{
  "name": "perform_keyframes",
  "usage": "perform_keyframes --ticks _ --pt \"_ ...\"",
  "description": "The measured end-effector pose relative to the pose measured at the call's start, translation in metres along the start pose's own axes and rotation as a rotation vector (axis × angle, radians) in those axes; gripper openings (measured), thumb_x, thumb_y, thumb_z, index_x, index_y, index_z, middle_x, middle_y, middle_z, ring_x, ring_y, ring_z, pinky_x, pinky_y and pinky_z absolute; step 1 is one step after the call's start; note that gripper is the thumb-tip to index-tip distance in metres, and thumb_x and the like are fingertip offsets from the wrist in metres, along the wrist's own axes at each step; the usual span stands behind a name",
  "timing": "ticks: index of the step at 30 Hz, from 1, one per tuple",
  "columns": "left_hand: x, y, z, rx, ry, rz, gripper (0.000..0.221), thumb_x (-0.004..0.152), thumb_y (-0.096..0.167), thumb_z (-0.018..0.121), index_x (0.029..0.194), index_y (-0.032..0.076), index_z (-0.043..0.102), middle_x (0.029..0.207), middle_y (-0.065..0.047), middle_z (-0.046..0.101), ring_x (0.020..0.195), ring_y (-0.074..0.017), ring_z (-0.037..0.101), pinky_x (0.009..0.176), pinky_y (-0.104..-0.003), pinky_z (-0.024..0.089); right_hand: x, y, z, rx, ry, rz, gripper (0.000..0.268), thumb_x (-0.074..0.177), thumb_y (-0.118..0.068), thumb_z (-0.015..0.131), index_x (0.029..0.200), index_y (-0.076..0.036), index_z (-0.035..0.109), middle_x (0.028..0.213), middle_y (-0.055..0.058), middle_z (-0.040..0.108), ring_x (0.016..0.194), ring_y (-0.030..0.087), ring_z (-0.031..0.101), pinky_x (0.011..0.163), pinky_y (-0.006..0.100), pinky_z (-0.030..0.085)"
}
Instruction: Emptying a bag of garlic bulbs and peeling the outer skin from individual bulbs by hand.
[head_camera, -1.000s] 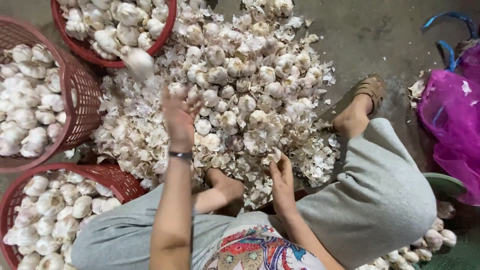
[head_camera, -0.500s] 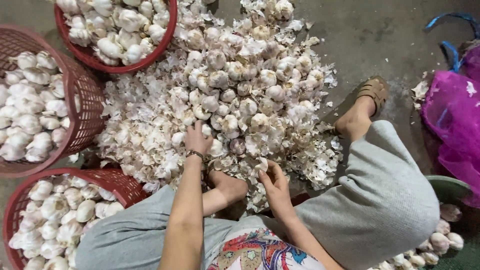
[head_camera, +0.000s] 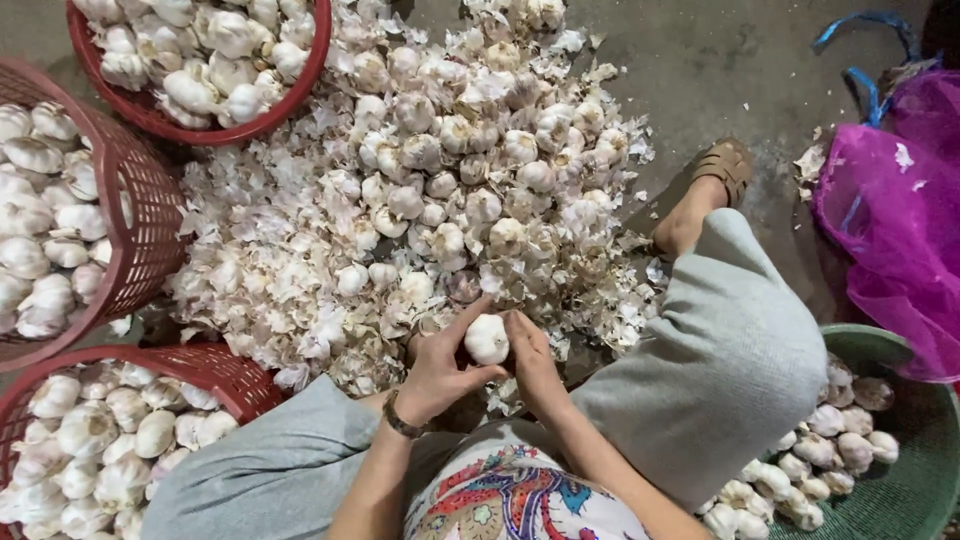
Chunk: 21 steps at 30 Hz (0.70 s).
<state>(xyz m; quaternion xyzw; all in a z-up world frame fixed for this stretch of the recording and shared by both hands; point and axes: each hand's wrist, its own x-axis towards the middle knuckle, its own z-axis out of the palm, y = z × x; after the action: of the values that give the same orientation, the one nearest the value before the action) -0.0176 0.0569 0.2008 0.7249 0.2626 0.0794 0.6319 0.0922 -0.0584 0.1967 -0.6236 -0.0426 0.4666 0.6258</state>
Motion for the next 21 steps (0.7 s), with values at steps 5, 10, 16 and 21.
perform_keyframes --ticks 5,10,16,21 --pt "-0.012 -0.004 -0.002 -0.467 -0.082 -0.106 0.084 0.079 0.023 0.087 0.153 0.016 0.047 0.143 -0.015 0.06 0.135 -0.025 0.048 0.113 -0.042 0.038 0.001 0.018 -0.006 0.032 0.059 -0.02 0.033 0.108 -0.03 0.053 0.094 -0.003 0.067 0.047 0.006 0.049 0.041 0.009 0.045 0.046 0.022 0.039" --pt "-0.008 -0.061 0.015 -0.946 -0.196 -0.068 0.079 0.081 0.004 0.079 0.149 0.004 0.04 0.135 -0.019 0.055 0.1 -0.0208 0.062 0.076 -0.03 0.055 0.006 0.035 -0.019 -0.196 0.07 -0.139 0.024 0.108 -0.024 0.052 0.109 -0.004 0.064 0.085 0.009 0.054 0.084 0.018 0.049 0.079 0.033 0.038" --pt "0.014 -0.04 -0.011 -0.932 -0.498 0.085 0.048 0.107 0.042 0.047 0.124 -0.003 0.054 0.089 -0.013 0.07 0.066 -0.0177 0.065 0.053 -0.025 0.053 -0.012 -0.019 -0.003 -0.457 -0.076 -0.33 0.072 0.092 -0.024 0.062 0.154 -0.003 0.032 0.16 0.03 0.02 0.148 0.052 0.017 0.118 0.068 0.019" --pt "0.009 -0.013 0.0 -0.439 -0.251 -0.521 0.091 0.099 0.071 0.013 0.081 0.001 0.068 0.049 -0.021 0.058 0.042 -0.0269 0.062 0.04 -0.031 0.05 -0.01 0.004 -0.012 -0.194 -0.117 -0.2 0.056 0.093 -0.012 0.071 0.144 0.004 0.052 0.145 0.026 0.056 0.136 0.042 0.05 0.115 0.056 0.036"
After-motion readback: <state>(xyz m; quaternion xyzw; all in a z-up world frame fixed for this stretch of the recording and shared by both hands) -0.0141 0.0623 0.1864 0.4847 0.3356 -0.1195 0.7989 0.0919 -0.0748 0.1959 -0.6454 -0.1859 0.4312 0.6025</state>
